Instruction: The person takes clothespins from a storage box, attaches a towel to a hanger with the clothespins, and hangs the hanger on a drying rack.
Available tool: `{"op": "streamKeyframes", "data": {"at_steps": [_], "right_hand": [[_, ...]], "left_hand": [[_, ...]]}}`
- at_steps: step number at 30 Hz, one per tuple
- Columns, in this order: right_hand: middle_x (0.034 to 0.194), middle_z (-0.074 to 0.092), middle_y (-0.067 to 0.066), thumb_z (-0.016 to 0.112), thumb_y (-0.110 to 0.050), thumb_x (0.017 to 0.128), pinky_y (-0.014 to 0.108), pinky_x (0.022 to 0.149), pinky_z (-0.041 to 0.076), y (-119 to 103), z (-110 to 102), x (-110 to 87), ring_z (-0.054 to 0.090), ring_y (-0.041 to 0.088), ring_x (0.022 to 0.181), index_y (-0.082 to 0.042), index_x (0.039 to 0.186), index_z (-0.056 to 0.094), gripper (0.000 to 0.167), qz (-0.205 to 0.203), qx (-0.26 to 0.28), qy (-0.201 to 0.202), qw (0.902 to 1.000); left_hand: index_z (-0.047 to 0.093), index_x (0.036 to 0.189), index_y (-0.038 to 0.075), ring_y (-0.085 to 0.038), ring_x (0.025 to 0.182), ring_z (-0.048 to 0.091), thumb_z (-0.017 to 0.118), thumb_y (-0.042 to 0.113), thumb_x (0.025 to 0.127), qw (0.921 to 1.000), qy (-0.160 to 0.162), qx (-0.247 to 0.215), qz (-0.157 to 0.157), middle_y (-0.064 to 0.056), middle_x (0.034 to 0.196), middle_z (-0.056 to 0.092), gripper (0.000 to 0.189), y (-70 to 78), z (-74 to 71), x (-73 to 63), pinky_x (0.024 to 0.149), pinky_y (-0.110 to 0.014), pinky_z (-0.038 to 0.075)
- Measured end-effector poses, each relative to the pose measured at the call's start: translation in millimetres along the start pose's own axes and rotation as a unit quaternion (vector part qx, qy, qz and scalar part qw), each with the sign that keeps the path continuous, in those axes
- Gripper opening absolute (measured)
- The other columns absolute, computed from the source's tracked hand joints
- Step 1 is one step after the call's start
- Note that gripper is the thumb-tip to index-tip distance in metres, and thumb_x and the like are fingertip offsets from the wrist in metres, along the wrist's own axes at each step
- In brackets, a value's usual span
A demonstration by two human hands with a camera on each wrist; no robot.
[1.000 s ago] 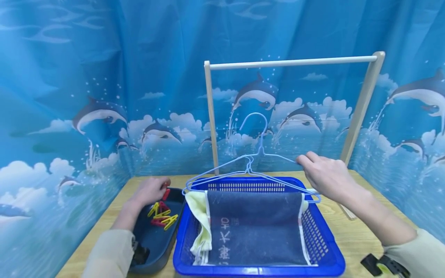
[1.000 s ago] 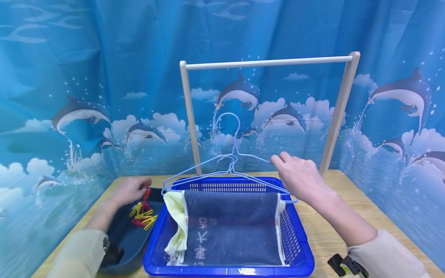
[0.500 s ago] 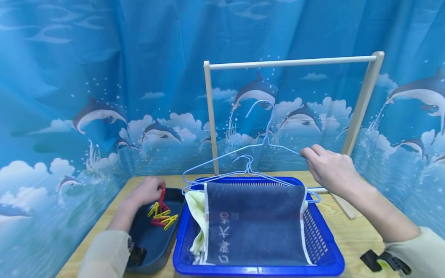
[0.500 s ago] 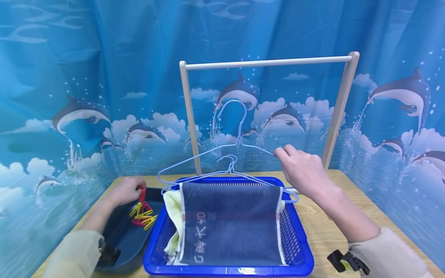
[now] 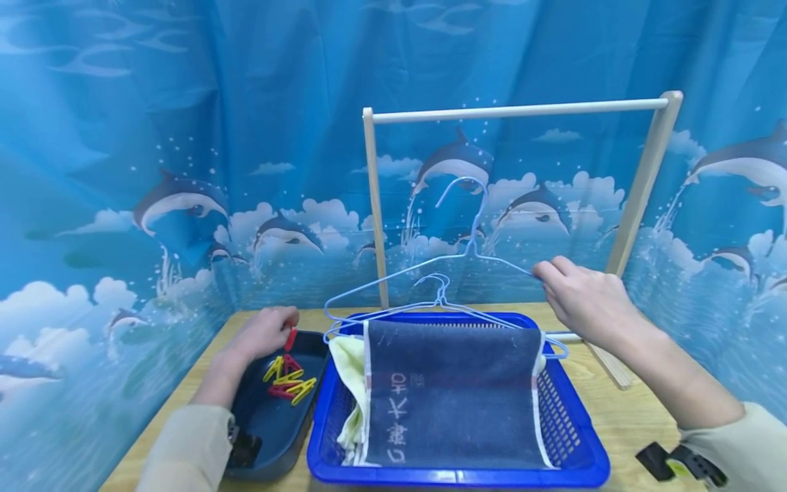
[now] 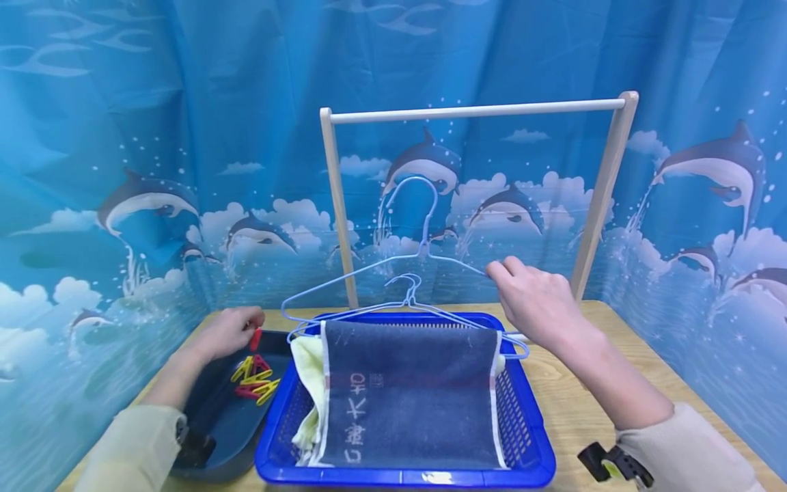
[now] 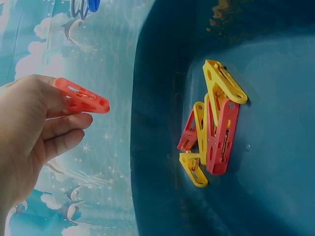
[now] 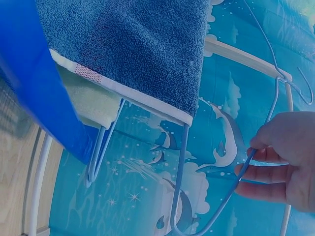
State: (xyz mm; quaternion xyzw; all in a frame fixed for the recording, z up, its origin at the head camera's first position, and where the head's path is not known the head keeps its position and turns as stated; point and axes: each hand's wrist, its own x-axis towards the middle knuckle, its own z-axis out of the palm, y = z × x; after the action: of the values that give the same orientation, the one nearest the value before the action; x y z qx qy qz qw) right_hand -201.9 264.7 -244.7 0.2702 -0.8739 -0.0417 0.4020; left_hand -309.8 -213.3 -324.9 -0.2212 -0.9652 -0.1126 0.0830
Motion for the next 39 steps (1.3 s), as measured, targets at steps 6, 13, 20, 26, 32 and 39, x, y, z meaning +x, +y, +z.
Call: {"op": "streamKeyframes", "data": {"at_steps": [6,13,20,26,32,39], "right_hand": [[0.081,0.058,0.010,0.064,-0.001,0.077,0.022,0.034,0.018,-0.3,0.4,0.1,0.040,0.013,0.042,-0.007,0.093,0.057,0.018,-0.003,0.004,0.009,0.9999],[0.080,0.058,0.010,0.063,-0.001,0.078,0.022,0.034,0.018,-0.6,-0.8,-0.6,0.041,0.013,0.042,-0.007,0.092,0.057,0.016,-0.003,0.005,0.009,0.9999],[0.079,0.057,0.009,0.063,-0.001,0.077,0.022,0.035,0.017,-0.2,-1.4,1.0,0.040,0.012,0.042,-0.006,0.093,0.058,0.018,-0.021,0.011,0.024,0.9994],[0.079,0.057,0.009,0.064,-0.001,0.076,0.022,0.035,0.018,-1.8,-1.6,2.1,0.042,0.013,0.043,-0.006,0.093,0.058,0.018,-0.017,0.011,0.024,0.9995],[0.080,0.058,0.009,0.064,-0.001,0.077,0.022,0.035,0.019,-2.8,-1.2,0.6,0.044,0.014,0.044,-0.006,0.093,0.057,0.018,-0.008,0.008,0.011,0.9999],[0.080,0.057,0.009,0.064,-0.001,0.078,0.022,0.035,0.018,-1.8,-0.7,2.0,0.043,0.014,0.044,-0.006,0.093,0.058,0.017,-0.016,0.008,0.021,0.9996]], "left_hand": [[0.061,0.076,0.009,-0.019,0.069,0.049,0.048,-0.005,0.080,1.0000,-0.002,-0.002,0.003,-0.002,0.075,0.052,0.020,6.6,-2.6,2.0,0.061,-0.036,0.043],[0.066,0.079,0.002,-0.019,0.069,0.052,0.049,-0.008,0.073,0.9983,0.007,-0.057,-0.005,-0.006,0.078,0.057,0.020,10.2,-4.0,3.9,0.059,-0.034,0.045],[0.067,0.092,-0.006,-0.015,0.060,0.056,0.049,-0.002,0.078,0.9892,0.022,-0.141,-0.034,-0.011,0.081,0.063,0.024,20.4,-22.6,-3.6,0.055,-0.031,0.045],[0.072,0.079,0.004,-0.012,0.053,0.055,0.060,0.022,0.089,0.9909,0.030,-0.129,-0.025,-0.002,0.066,0.063,0.024,30.8,-33.1,-8.5,0.053,-0.030,0.044],[0.073,0.080,0.007,-0.013,0.061,0.056,0.065,0.021,0.086,0.9946,0.020,-0.101,-0.015,0.000,0.074,0.065,0.017,38.4,-36.8,-9.8,0.055,-0.032,0.046],[0.068,0.092,0.003,-0.020,0.076,0.059,0.068,0.019,0.083,0.9971,0.022,-0.074,0.000,-0.007,0.089,0.063,0.018,48.3,-51.0,-20.0,0.064,-0.038,0.049]]}}
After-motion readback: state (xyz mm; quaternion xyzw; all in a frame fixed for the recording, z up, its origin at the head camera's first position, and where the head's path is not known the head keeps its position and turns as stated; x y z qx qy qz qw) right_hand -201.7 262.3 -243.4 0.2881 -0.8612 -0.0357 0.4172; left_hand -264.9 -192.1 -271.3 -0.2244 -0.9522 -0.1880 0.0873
